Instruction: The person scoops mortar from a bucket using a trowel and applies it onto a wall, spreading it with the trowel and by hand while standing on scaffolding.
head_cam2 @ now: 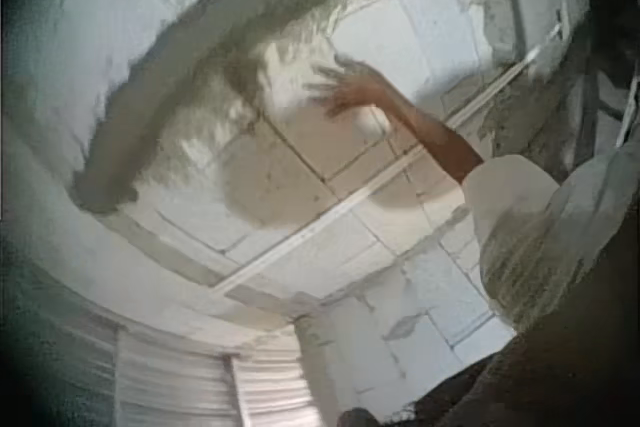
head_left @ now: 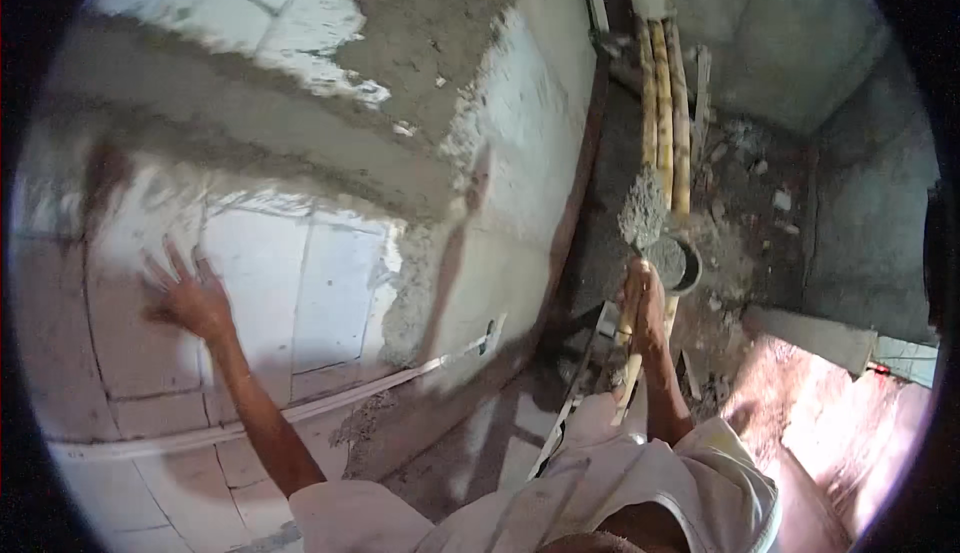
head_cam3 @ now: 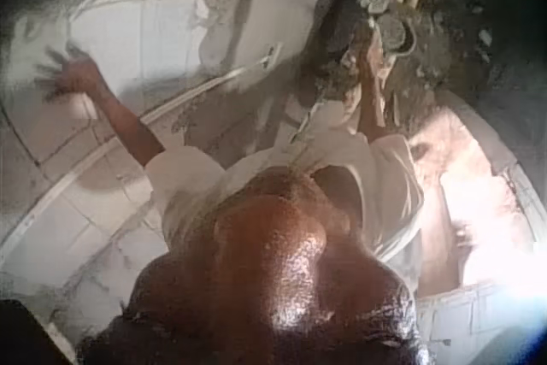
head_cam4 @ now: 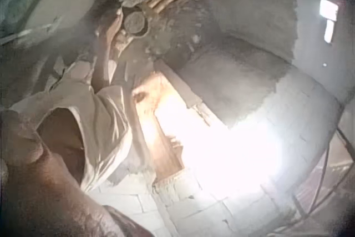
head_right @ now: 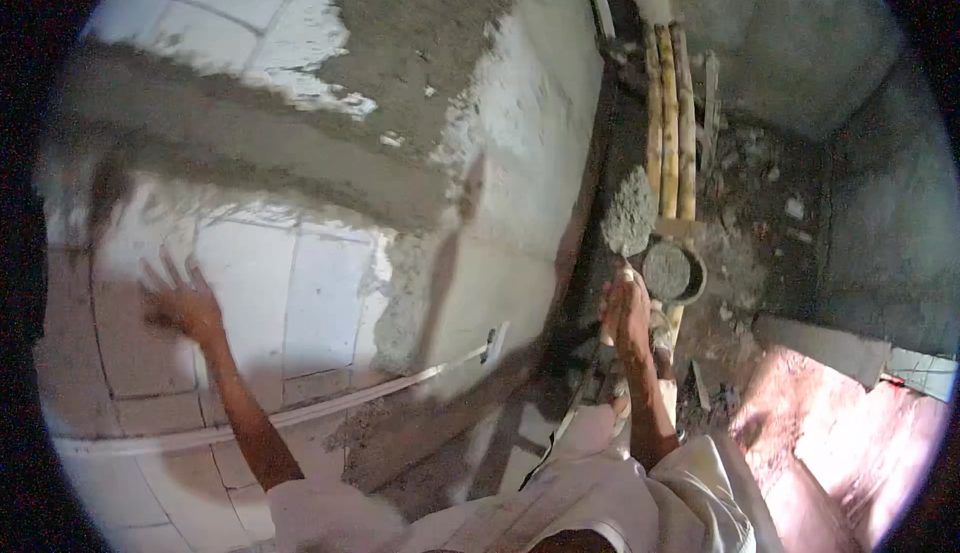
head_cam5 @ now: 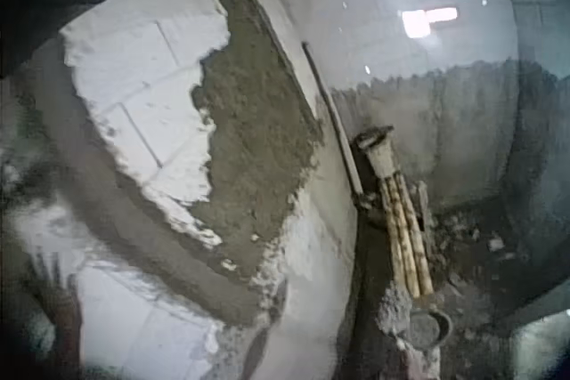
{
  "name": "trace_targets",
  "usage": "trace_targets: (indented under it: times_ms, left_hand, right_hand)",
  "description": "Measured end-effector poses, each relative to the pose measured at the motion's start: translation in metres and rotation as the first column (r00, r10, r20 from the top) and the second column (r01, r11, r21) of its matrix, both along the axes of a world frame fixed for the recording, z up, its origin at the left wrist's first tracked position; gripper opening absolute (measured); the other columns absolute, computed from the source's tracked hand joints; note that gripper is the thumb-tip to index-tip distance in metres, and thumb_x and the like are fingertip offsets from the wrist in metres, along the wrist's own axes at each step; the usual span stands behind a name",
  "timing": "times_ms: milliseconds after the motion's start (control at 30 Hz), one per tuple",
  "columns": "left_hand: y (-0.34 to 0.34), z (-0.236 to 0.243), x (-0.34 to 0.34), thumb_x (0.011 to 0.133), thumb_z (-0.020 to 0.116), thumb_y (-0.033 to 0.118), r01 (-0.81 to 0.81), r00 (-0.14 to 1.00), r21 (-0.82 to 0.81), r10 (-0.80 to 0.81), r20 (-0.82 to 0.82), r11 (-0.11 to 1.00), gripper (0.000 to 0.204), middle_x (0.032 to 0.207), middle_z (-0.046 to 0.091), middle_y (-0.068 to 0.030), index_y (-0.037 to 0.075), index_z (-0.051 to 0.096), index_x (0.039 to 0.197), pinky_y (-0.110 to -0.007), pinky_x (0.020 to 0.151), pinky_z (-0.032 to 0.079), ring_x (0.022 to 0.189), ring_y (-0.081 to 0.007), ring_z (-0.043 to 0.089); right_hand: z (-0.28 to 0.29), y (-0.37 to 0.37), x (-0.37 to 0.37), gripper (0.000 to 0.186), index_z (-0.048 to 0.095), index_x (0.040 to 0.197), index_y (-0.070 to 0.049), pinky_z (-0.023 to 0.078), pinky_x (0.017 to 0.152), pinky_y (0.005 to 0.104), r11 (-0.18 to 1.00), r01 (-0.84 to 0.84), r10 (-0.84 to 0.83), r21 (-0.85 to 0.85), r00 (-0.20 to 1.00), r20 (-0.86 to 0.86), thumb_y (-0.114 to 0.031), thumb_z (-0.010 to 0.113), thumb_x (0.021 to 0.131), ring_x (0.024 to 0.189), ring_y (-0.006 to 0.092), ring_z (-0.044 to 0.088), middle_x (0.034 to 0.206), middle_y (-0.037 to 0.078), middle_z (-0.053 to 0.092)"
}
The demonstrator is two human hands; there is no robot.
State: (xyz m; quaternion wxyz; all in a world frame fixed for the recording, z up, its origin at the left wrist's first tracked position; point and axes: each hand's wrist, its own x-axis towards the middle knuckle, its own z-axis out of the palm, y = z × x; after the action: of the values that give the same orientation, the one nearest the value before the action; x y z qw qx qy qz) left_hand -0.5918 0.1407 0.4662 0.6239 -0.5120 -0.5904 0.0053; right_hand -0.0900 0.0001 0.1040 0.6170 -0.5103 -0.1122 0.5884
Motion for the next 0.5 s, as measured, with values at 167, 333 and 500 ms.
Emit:
trace_targets:
  times_ms: [167,333,500]
  left_hand:
    - [-0.019,0.021,0.006,0.091,0.049,0.048,0.139,0.988,0.047,-0.142,0.053,0.989,0.055,0.152,0.019,-0.0041,0.032,0.033,0.142,-0.074,0.099,0.011,0.137,-0.0351,0.022]
    - [-0.023,0.017,0.001,0.087,0.057,0.049,0.09,0.995,0.028,-0.091,0.045,0.996,0.062,0.152,0.018,-0.0039,0.034,0.033,0.141,-0.075,0.095,0.022,0.136,-0.0361,0.022]
    - [-0.025,0.02,0.008,0.087,0.056,0.051,0.099,0.993,0.048,-0.101,0.056,0.994,0.063,0.152,0.018,-0.0027,0.036,0.029,0.142,-0.075,0.093,0.025,0.137,-0.0364,0.02]
  right_hand:
    - [0.149,0.048,-0.037,0.032,0.048,0.111,-0.008,0.045,0.049,0.0261,0.955,0.158,-0.173,0.253,0.984,0.038,-0.035,0.048,0.094,0.06,0.0122,0.054,0.084,0.005,0.053]
    - [0.202,0.098,-0.072,0.042,0.036,0.118,-0.003,0.045,0.05,0.0268,0.802,0.391,-0.516,0.452,0.834,0.196,-0.021,0.061,0.089,0.061,0.013,0.053,0.088,0.008,0.05]
    - [0.16,0.181,-0.174,0.031,0.036,0.116,0.001,0.046,0.071,0.042,0.755,0.418,-0.611,0.505,0.727,0.312,-0.014,0.051,0.093,0.08,0.024,0.052,0.098,0.016,0.051]
